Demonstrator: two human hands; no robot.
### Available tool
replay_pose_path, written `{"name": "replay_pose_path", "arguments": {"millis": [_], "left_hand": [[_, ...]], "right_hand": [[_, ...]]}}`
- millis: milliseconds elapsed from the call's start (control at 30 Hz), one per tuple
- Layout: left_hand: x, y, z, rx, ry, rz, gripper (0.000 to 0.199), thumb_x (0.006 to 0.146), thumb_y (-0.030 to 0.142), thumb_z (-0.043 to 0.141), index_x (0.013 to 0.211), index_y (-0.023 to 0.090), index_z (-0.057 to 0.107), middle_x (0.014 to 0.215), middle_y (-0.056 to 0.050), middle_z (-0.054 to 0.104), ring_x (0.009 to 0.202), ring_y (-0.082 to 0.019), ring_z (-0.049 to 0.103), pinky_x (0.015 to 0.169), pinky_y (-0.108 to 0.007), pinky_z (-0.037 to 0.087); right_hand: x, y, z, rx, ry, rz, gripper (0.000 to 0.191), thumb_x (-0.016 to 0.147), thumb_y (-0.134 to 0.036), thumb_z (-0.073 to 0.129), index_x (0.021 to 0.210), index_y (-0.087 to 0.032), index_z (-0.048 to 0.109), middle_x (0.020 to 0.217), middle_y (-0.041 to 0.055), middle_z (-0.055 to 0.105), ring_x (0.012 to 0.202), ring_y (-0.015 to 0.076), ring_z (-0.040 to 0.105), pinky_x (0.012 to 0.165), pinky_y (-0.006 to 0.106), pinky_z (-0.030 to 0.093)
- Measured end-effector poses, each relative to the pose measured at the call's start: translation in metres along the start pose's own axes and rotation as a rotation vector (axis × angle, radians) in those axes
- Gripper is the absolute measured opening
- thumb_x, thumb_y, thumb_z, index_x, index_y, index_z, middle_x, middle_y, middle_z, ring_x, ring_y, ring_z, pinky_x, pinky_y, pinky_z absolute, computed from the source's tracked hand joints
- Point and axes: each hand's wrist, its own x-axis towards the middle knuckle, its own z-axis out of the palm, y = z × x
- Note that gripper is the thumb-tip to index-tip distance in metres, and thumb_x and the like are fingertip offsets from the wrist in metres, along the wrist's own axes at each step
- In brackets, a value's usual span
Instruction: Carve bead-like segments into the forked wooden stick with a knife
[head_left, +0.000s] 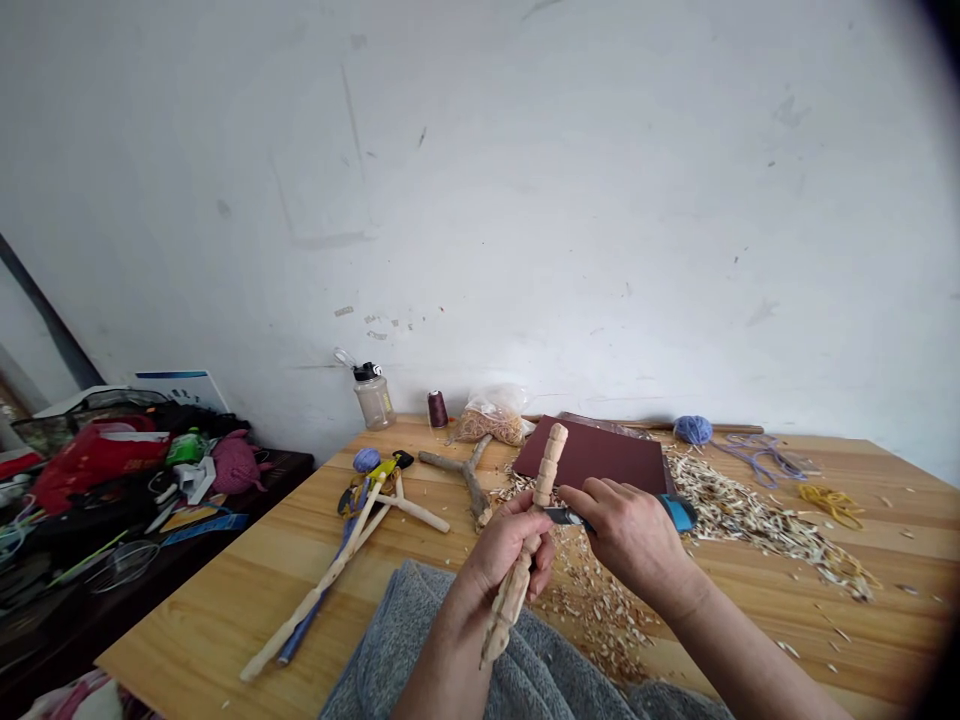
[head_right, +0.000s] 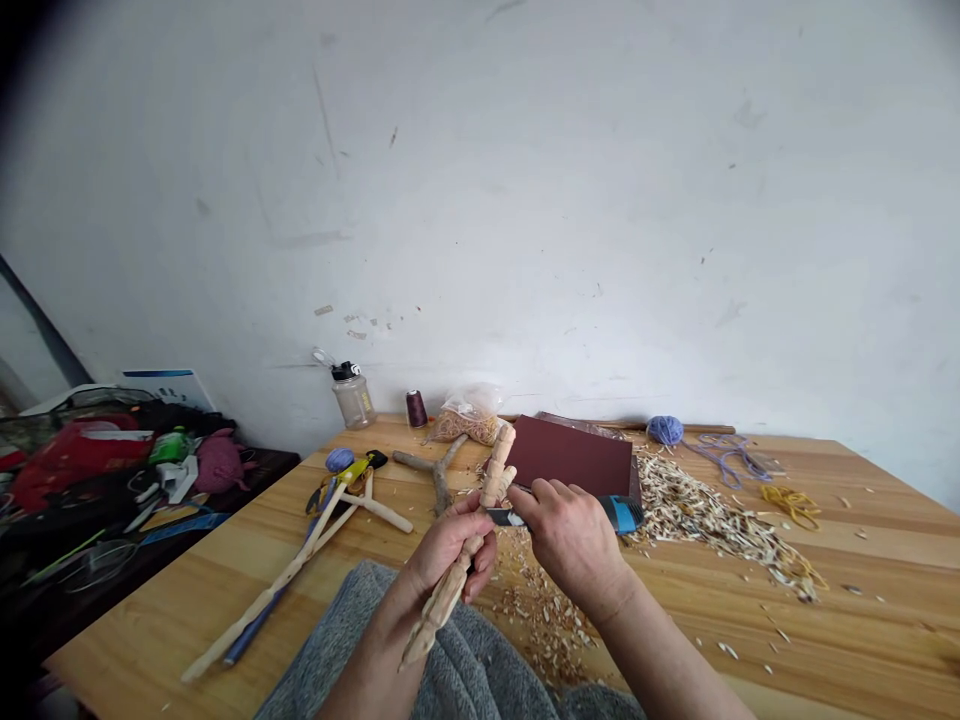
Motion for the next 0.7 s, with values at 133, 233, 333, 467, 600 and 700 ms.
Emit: {"name": "replay_pose_path", "arguments": {"millis": [133, 233, 333, 467, 600, 700], "left_hand": [[-0.0007, 0.0015, -0.0001, 0.009, -0.029, -0.019, 0.032, 0.072, 0.034, 0.055, 0.100, 0.019, 0.047, 0.039, 0.009, 0.047, 0.022, -0.009, 0.038, 0.025, -0.016, 0.027], [-0.0016, 0.0029, 0.0008, 0.015, -0.028, -0.047, 0.031, 0.071, 0.036, 0.057, 0.096, 0.019, 0.048, 0.038, 0.009, 0.047, 0.022, -0.009, 0.039, 0.025, -0.016, 0.026], [-0.0017, 0.0027, 0.0014, 0.021, -0.031, -0.043, 0.031, 0.070, 0.036, 0.059, 0.095, 0.019, 0.049, 0.038, 0.009, 0.047, 0.022, -0.009, 0.038, 0.025, -0.016, 0.025], [-0.0008, 0.0005, 0.0014, 0.024, -0.035, -0.039, 0.031, 0.070, 0.036, 0.059, 0.094, 0.019, 0.049, 0.038, 0.009, 0.046, 0.022, -0.008, 0.038, 0.025, -0.016, 0.025], [-0.0002, 0.0001, 0.0022, 0.026, -0.028, -0.059, 0.028, 0.069, 0.034, 0.058, 0.091, 0.020, 0.049, 0.038, 0.008, 0.047, 0.022, -0.009, 0.037, 0.024, -0.016, 0.025], [0.0003, -0.0003, 0.0022, 0.022, -0.032, -0.064, 0.027, 0.069, 0.034, 0.058, 0.090, 0.021, 0.049, 0.036, 0.008, 0.046, 0.021, -0.010, 0.036, 0.023, -0.017, 0.025]], "right_hand": [[-0.0011, 0.0014, 0.0025, 0.008, 0.004, 0.019, 0.036, 0.075, -0.008, 0.046, 0.103, -0.029, 0.058, 0.075, -0.0019, 0.057, 0.067, 0.0124, 0.050, 0.058, 0.027, 0.024], [-0.0013, 0.0021, 0.0025, 0.007, 0.008, 0.020, 0.037, 0.075, -0.008, 0.046, 0.105, -0.028, 0.057, 0.075, -0.0016, 0.057, 0.067, 0.0124, 0.050, 0.058, 0.027, 0.024], [-0.0009, 0.0019, 0.0021, 0.002, 0.005, 0.013, 0.038, 0.075, -0.008, 0.046, 0.105, -0.028, 0.057, 0.074, -0.0016, 0.057, 0.066, 0.0119, 0.050, 0.058, 0.027, 0.025], [0.0001, 0.0015, 0.0014, -0.010, 0.001, 0.006, 0.036, 0.074, -0.008, 0.048, 0.103, -0.028, 0.058, 0.073, -0.0015, 0.057, 0.066, 0.0114, 0.050, 0.058, 0.027, 0.025], [0.0009, 0.0008, -0.0008, -0.018, -0.016, 0.015, 0.034, 0.075, -0.008, 0.047, 0.101, -0.028, 0.058, 0.073, -0.0012, 0.057, 0.065, 0.0114, 0.050, 0.057, 0.027, 0.025], [0.0011, 0.0002, -0.0015, -0.023, -0.029, 0.018, 0.034, 0.076, -0.007, 0.047, 0.100, -0.028, 0.058, 0.073, -0.0013, 0.057, 0.065, 0.0115, 0.051, 0.057, 0.027, 0.025]]}}
